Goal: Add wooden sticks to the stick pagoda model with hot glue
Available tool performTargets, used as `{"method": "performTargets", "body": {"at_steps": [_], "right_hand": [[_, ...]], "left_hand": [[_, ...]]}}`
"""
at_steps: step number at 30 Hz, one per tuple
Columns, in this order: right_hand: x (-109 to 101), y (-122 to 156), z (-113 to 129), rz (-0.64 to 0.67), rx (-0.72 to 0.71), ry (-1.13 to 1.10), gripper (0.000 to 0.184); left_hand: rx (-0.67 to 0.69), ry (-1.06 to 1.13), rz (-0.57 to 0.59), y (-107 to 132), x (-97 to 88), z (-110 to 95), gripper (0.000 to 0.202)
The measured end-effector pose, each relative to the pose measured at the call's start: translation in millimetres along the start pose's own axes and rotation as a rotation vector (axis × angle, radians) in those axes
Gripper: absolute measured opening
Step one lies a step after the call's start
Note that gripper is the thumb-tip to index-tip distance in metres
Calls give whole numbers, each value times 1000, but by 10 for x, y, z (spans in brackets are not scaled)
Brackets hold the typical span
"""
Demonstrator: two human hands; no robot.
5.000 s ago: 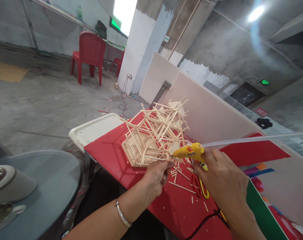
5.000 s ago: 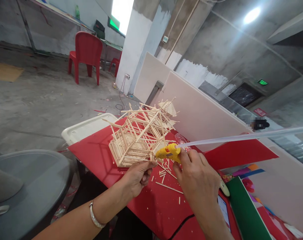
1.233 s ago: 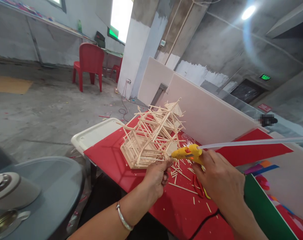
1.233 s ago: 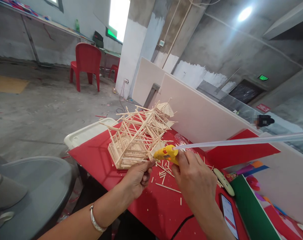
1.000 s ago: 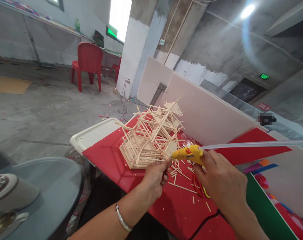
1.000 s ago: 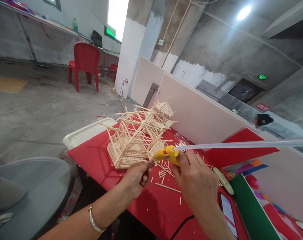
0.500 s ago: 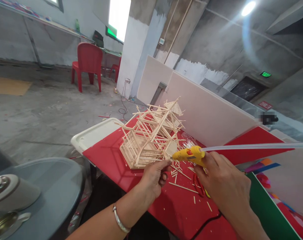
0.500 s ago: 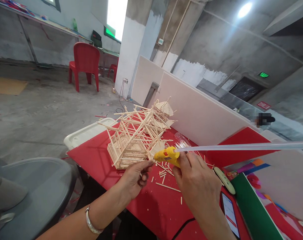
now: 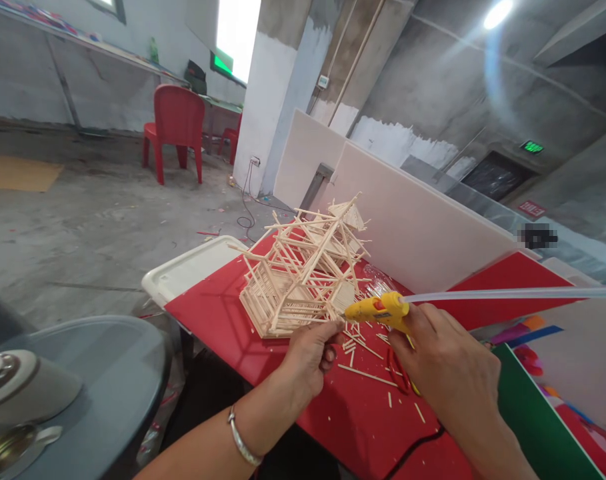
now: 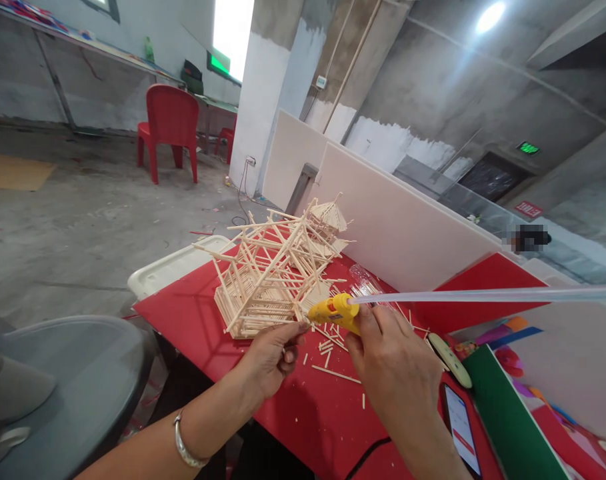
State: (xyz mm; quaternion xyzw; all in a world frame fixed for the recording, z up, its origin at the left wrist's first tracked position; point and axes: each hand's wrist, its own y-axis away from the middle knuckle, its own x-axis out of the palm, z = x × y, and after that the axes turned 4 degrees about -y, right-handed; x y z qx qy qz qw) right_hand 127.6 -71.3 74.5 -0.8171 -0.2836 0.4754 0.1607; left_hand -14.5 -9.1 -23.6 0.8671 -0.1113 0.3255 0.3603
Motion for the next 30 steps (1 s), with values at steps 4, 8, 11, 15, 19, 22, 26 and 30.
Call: {"method": "performTargets", "body": {"at_steps": [4, 8, 11, 15, 19, 22, 26, 30], "right_hand": [[-8, -7, 7, -6, -8, -7, 16], [-16, -6, 8, -16, -15, 10, 19], [-13, 0, 1, -9, -18, 29, 23], [-10, 7, -4, 0, -19, 25, 23], [-21, 13, -3, 7, -24, 16, 24], [-27, 16, -5, 13, -20, 17, 24], [-29, 23, -17, -2, -24, 13, 24], [-39, 39, -35, 9, -29, -1, 25]], "left_hand": [[42, -17, -6, -21, -23, 7, 20], [55, -18, -2, -20, -28, 7, 20], [46, -18, -7, -25, -18, 24, 23], [40, -11, -28, -27, -3, 46, 26], [34, 12, -29, -16, 15, 38, 27], [32, 15, -26, -5, 32, 25, 26], [14, 23, -45, 23, 54, 19, 25], [13, 29, -56, 51, 65, 25, 24]]}}
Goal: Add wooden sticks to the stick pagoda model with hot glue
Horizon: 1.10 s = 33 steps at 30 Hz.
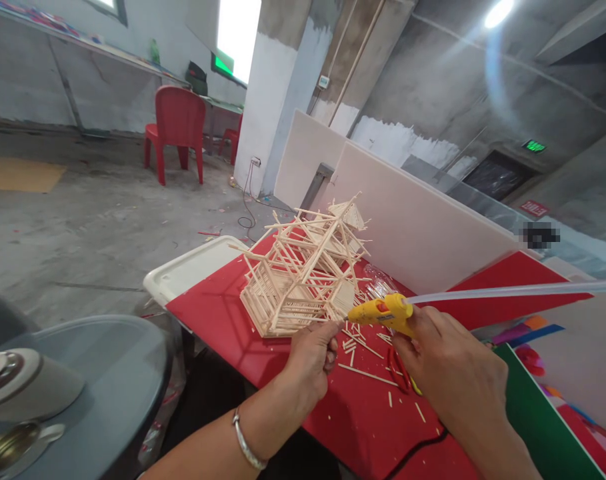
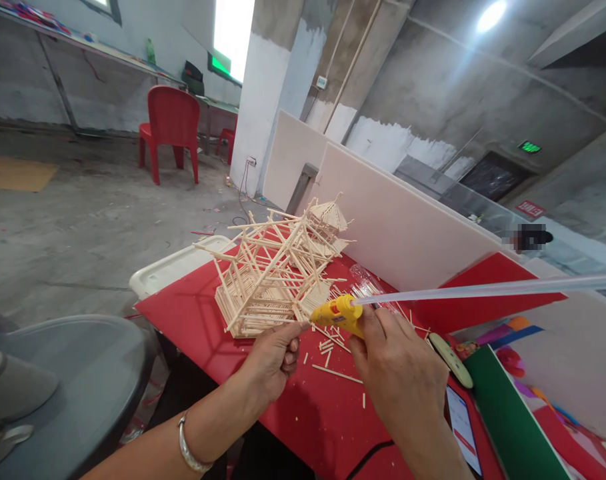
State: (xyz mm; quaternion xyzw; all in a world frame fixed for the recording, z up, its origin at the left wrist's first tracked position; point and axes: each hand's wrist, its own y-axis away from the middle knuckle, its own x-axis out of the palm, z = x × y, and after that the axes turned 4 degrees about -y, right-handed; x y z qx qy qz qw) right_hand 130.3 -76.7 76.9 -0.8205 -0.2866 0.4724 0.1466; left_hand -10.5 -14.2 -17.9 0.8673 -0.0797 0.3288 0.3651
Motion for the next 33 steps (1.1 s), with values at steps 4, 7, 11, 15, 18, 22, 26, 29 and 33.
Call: {"method": "performTargets", "body": {"at_steps": [4, 7, 11, 15, 18, 22, 26, 29, 33], "right_hand": [[-3, 13, -13, -3, -4, -17, 25], [8, 9, -14, -13, 1, -16, 23], [24, -18, 0, -19, 5, -8, 20], [38, -47, 20, -23, 7, -2, 20], [65, -61, 32, -16, 18, -5, 22], [100, -84, 49, -38, 29, -17, 21], [117, -108, 66, -42, 30, -27, 17], [149, -97, 66, -33, 52, -49, 17], [237, -15, 44, -3, 184, -98, 26]], "left_hand": [[17, 10, 15, 3, -1, 4, 26], [23, 11, 20, -3, -5, 10, 27], [24, 8, 16, -13, -10, 20, 29], [30, 0, 13, -24, -15, 32, 35], [36, -6, 10, -30, -17, 38, 35], [42, -13, 14, -36, -20, 46, 34], [36, 2, 29, -39, -21, 53, 31], [29, 15, 34, -29, -15, 43, 29], [16, 6, 36, -15, -11, 3, 32]]}}
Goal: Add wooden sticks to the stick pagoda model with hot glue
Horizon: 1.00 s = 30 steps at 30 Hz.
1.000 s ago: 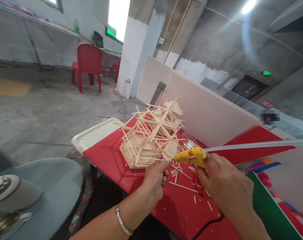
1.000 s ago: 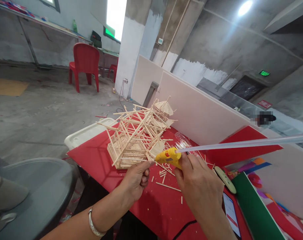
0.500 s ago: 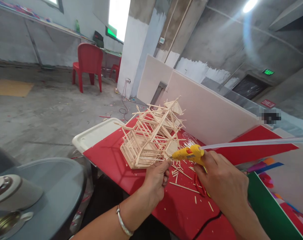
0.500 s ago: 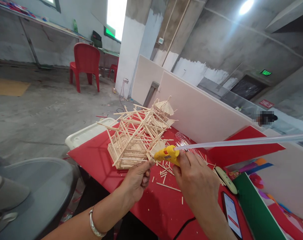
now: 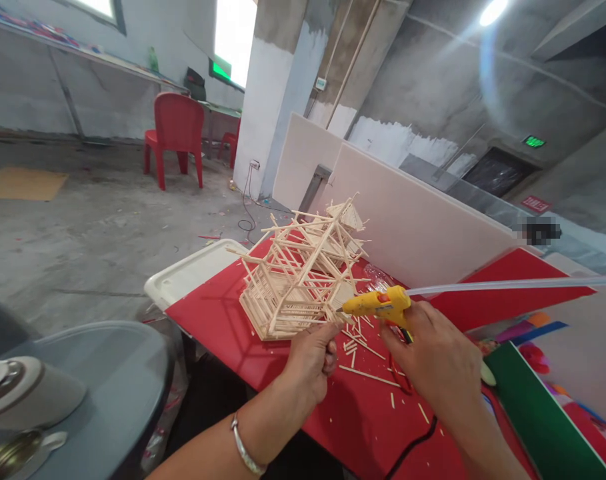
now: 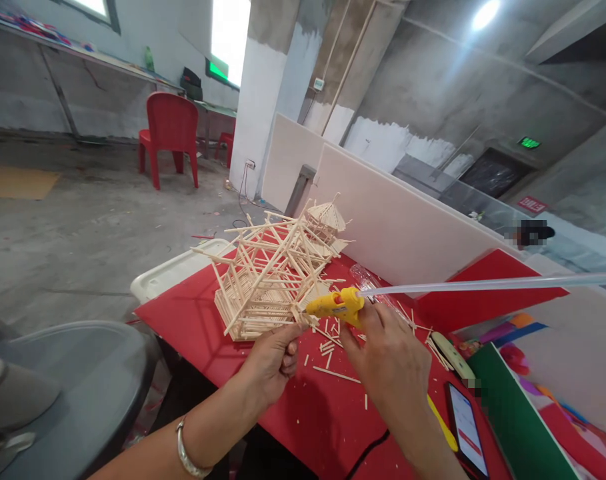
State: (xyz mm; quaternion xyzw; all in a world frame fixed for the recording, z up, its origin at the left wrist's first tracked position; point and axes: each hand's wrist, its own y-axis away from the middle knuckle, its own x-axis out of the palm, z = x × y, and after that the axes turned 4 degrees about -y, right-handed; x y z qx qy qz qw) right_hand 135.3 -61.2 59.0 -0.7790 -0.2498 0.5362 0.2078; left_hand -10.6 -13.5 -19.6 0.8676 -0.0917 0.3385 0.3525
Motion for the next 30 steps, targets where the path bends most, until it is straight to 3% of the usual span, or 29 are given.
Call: {"method": "performTargets", "body": {"at_steps": [3, 7, 12, 15, 21, 26, 30], "right_hand": [[64, 116, -63, 62, 185, -105, 38], [134, 387, -168, 166, 506, -374, 39], [352, 925, -296, 152, 874, -725, 39], [557, 1239, -326, 174, 913, -782, 41], [859, 1597, -239, 367, 985, -474, 56], [1078, 1734, -415, 533, 1015, -294, 64], [1068, 1622, -608, 527, 958, -100, 56]], "left_hand": [[-18, -24, -12, -8, -3, -36, 33], [-44, -31, 8, -27, -10, -77, 31], [-56, -37, 21, -21, -17, -129, 24], [-67, -41, 61, -17, -16, -158, 24], [-67, -55, 67, -43, -1, -189, 20], [-68, -70, 59, -28, 2, -196, 17], [-80, -79, 42, -6, 1, -211, 14]]}}
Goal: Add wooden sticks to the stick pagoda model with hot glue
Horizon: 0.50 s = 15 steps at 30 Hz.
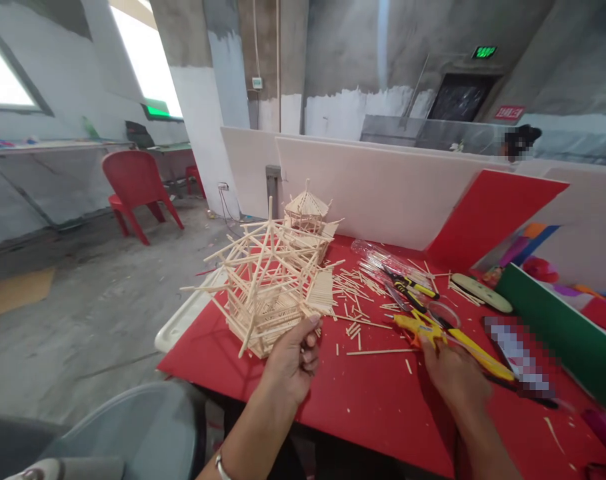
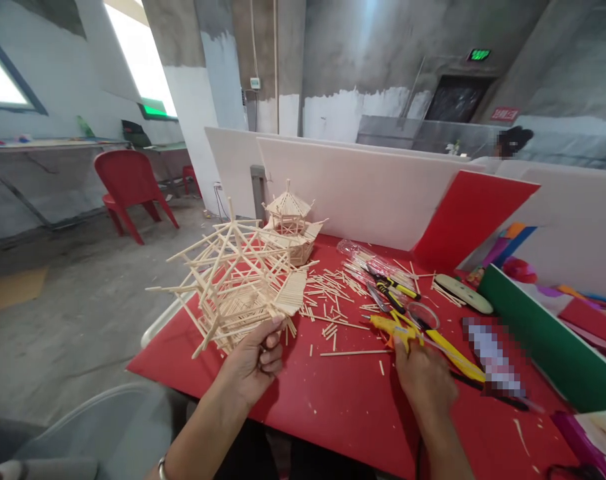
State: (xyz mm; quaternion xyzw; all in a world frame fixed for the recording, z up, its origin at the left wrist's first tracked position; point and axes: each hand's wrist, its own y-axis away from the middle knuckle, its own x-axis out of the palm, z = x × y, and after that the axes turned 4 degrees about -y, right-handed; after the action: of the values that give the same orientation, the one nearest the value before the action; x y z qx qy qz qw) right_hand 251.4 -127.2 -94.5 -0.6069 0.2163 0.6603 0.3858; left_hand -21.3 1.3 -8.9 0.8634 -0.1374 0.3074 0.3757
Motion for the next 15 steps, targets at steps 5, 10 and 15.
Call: {"method": "performTargets", "body": {"at_steps": [5, 10, 15], "right_hand": [[-464, 243, 596, -301, -302, -248, 39], [-627, 711, 1415, -17, -536, -1013, 21], [-492, 803, 1704, 17, -488, -1121, 18]], "left_hand": [[-10, 8, -24, 19, 23, -18, 16], [50, -16, -57, 60, 13, 4, 19], [195, -99, -156, 72, -18, 57, 17]]}}
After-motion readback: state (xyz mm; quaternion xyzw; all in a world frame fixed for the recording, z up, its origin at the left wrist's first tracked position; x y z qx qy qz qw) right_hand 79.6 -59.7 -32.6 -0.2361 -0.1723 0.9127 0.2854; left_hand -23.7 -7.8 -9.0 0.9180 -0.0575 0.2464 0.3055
